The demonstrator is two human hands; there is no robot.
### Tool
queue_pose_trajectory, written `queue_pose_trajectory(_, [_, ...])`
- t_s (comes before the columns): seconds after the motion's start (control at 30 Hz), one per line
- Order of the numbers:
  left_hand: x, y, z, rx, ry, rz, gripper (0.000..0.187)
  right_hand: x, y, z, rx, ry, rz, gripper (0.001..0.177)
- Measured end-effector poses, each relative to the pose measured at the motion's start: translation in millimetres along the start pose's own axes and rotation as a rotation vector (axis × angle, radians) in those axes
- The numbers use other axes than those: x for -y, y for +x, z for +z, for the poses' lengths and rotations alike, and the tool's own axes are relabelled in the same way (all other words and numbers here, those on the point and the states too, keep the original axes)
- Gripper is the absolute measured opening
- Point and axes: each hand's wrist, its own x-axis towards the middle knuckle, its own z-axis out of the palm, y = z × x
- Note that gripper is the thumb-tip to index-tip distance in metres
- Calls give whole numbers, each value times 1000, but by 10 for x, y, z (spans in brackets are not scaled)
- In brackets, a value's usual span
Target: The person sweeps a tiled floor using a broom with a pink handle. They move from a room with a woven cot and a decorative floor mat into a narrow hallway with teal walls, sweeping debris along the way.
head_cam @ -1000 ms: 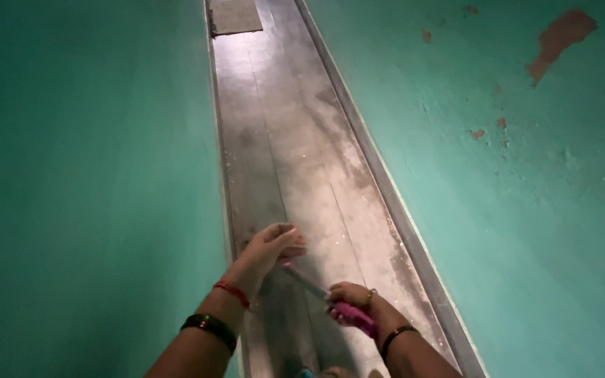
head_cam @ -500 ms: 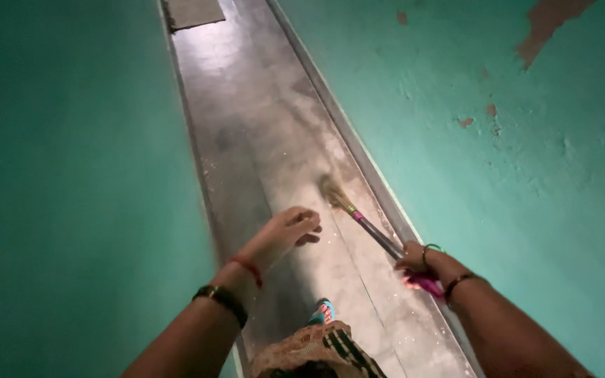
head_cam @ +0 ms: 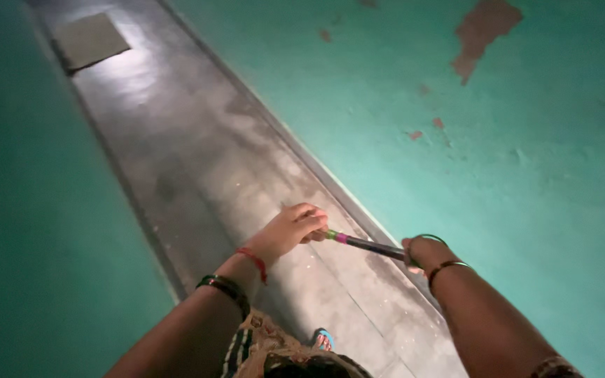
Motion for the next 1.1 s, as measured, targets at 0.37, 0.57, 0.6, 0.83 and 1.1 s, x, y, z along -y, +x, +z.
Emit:
queue_pose_trajectory(0.37, [-111,1346,-609,476,-17,-12,38,590,-182,-791,51,-29,277,26])
queue_pose_trajectory(0.57, [-191,1463,-1068,614,232,-1,39,965,-703,-1007,93,182,312,51])
queue_pose_trajectory(0.6, [-217,1499,-1062,622,292,26,40,1059,-694,-968,87,181,300,51])
queue_pose_trajectory(0.83, [-32,1451,-1062,779,114,-70,42,1844,-290,-478,-12,117,-19,49])
queue_pose_trajectory(1.1, [-30,1471,-1533,627,182,-101,44,2446,50,58,51,115,27,47])
